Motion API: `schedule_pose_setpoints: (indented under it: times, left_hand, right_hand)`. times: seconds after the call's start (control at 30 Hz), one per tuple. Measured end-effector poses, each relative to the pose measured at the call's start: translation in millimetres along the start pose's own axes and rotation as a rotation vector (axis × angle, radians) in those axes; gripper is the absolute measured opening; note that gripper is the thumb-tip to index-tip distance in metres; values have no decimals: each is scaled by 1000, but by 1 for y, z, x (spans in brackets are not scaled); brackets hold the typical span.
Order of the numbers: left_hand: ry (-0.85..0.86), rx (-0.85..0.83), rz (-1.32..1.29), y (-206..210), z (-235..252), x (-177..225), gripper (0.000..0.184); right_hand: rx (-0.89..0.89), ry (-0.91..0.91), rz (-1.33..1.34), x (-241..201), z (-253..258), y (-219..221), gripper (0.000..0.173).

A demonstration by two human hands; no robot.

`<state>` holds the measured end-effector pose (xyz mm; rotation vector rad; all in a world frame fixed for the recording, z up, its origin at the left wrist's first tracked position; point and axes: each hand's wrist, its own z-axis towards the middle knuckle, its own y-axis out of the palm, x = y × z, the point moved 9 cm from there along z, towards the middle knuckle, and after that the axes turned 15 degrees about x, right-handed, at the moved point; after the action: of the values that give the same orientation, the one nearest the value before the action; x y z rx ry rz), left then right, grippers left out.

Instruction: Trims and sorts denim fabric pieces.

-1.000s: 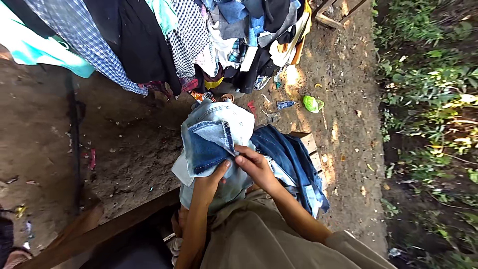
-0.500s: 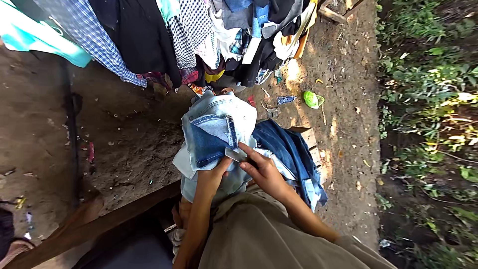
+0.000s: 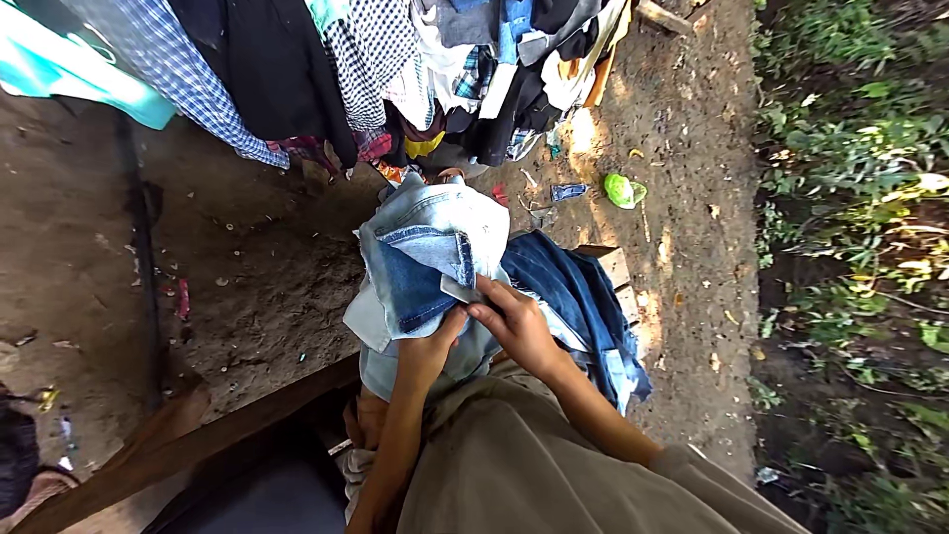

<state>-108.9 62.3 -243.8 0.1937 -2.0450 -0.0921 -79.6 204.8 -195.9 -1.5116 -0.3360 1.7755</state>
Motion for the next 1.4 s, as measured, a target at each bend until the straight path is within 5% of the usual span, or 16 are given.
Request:
schedule_pose_setpoints:
  times: [0.23,0.37,0.47,0.67,0.77,1.27,1.4]
  left_hand:
    - [19,4,68,-1,-1,2,16]
    - [26,22,33,-2,-1,1,15]
    - [-12,61,15,-2,-1,2,20]
    - [-37,50,111,0,1,4,21]
    - [2,52,101,-1,0,1,20]
    - [99,97,80,0,-2,1,21]
    - [84,62,56,1,-2,3,19]
  right_hand:
    - [-155,768,813,24,-5,21,32]
    - [-310,995,1041,25,-14,30,30]
    - [-324,930,1002,21,-13,27,27]
    - [-181,328,390,13,-13,2,52]
    - [-137,234,167,16,-17,-3,51]
    - [88,87,171,18,-19,-1,42]
    - [22,546,702,22,-15,13,33]
